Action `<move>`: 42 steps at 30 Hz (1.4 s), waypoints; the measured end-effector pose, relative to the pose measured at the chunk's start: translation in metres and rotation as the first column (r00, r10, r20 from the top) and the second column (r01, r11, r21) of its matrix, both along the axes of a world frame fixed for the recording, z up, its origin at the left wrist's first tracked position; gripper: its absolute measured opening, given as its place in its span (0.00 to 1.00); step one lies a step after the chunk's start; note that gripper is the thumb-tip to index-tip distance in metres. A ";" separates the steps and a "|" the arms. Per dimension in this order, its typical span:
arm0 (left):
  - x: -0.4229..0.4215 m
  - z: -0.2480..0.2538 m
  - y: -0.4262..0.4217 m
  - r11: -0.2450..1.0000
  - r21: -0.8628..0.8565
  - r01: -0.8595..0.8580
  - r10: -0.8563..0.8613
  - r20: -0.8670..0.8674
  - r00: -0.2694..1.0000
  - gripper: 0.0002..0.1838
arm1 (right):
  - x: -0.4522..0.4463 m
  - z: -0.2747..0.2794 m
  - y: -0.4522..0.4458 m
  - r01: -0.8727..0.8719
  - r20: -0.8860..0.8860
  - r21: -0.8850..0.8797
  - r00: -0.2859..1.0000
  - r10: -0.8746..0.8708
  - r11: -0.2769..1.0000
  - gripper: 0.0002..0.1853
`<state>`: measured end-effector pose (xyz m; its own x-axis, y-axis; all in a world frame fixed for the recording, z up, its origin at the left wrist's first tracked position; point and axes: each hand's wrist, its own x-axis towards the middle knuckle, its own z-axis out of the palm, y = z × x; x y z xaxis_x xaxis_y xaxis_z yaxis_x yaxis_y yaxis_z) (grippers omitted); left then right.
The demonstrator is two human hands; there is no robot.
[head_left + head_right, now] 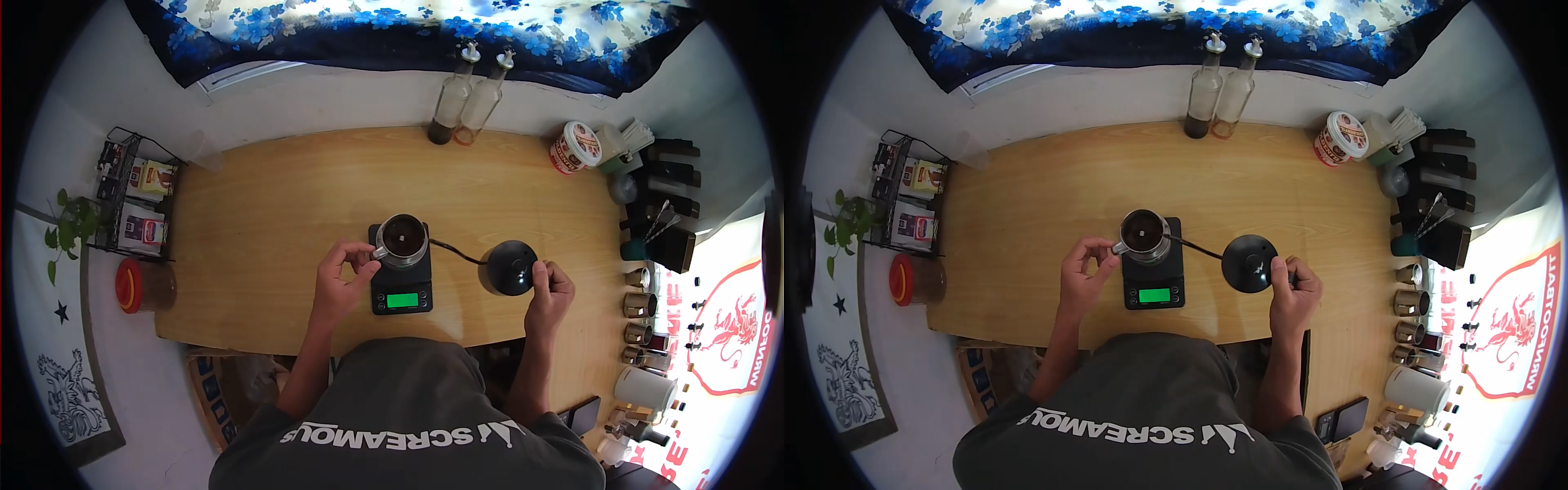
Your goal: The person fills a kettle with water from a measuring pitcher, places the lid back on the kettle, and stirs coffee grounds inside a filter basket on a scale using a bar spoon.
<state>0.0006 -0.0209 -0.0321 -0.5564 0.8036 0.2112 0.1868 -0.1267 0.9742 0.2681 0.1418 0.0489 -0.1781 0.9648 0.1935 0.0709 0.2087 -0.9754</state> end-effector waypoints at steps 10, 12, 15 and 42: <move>0.006 -0.001 0.003 0.999 0.014 -0.034 0.033 0.032 0.999 0.13 | -0.016 -0.006 -0.008 -0.025 -0.020 -0.029 0.999 0.024 0.999 0.22; 0.007 0.001 0.002 0.999 0.011 -0.030 0.029 0.053 0.998 0.14 | -0.016 -0.005 -0.007 -0.014 -0.024 -0.029 1.000 0.014 0.999 0.22; 0.008 0.002 0.000 0.999 0.025 -0.046 0.044 0.089 0.995 0.14 | -0.013 -0.005 -0.006 -0.011 0.028 -0.013 1.000 0.011 1.000 0.22; 0.013 0.002 0.002 0.999 0.025 -0.048 0.046 0.076 0.996 0.13 | -0.016 0.005 -0.004 0.034 -0.011 -0.012 0.999 -0.035 0.999 0.22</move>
